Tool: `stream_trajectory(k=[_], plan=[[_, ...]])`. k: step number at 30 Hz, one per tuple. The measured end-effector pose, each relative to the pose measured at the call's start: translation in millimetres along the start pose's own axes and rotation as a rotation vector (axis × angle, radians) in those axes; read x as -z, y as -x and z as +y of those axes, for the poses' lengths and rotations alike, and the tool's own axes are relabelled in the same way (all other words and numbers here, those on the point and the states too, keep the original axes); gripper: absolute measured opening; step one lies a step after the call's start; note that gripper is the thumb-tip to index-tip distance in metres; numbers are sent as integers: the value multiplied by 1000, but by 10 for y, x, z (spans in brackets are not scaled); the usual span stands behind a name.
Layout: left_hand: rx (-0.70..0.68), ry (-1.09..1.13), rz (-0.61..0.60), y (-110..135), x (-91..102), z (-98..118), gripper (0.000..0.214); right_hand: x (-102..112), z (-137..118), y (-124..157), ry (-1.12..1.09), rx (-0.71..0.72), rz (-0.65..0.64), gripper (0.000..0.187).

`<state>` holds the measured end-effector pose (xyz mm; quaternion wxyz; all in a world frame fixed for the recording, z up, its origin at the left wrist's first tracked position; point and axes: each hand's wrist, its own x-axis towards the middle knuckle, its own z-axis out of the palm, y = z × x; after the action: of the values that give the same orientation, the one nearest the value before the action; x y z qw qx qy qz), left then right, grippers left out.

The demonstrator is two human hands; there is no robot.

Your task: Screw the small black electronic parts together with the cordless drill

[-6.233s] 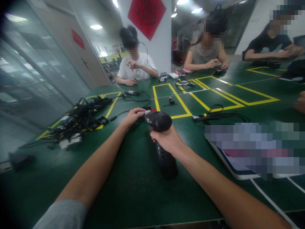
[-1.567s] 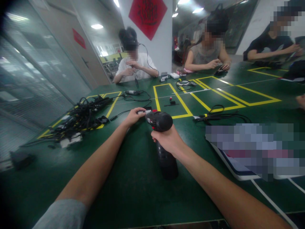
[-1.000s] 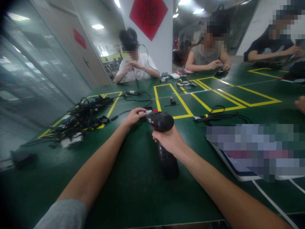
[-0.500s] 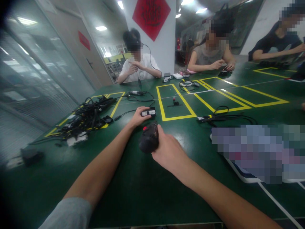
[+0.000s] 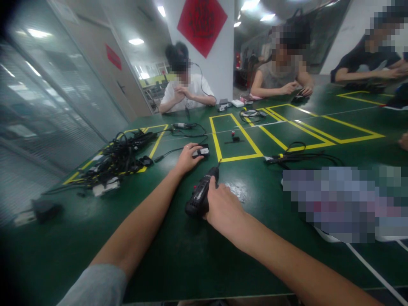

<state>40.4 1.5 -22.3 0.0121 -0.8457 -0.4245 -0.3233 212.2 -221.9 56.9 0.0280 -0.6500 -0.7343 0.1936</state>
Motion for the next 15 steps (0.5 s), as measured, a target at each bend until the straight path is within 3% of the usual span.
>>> stream_trajectory(k=[4,7,12,15], plan=[[-5,3,18,11,14,34,43,47,5,52,-39,28,-39,121],[-19,18,54,11,36,71,42,193,63,33,-71,103,-10,105],[-71,17,169,-11,87,167,42,534,156,-494,-197,80,435,60],[-130,5,183,-34,105,220,41,535,166,-1015,-398,113,530,63]])
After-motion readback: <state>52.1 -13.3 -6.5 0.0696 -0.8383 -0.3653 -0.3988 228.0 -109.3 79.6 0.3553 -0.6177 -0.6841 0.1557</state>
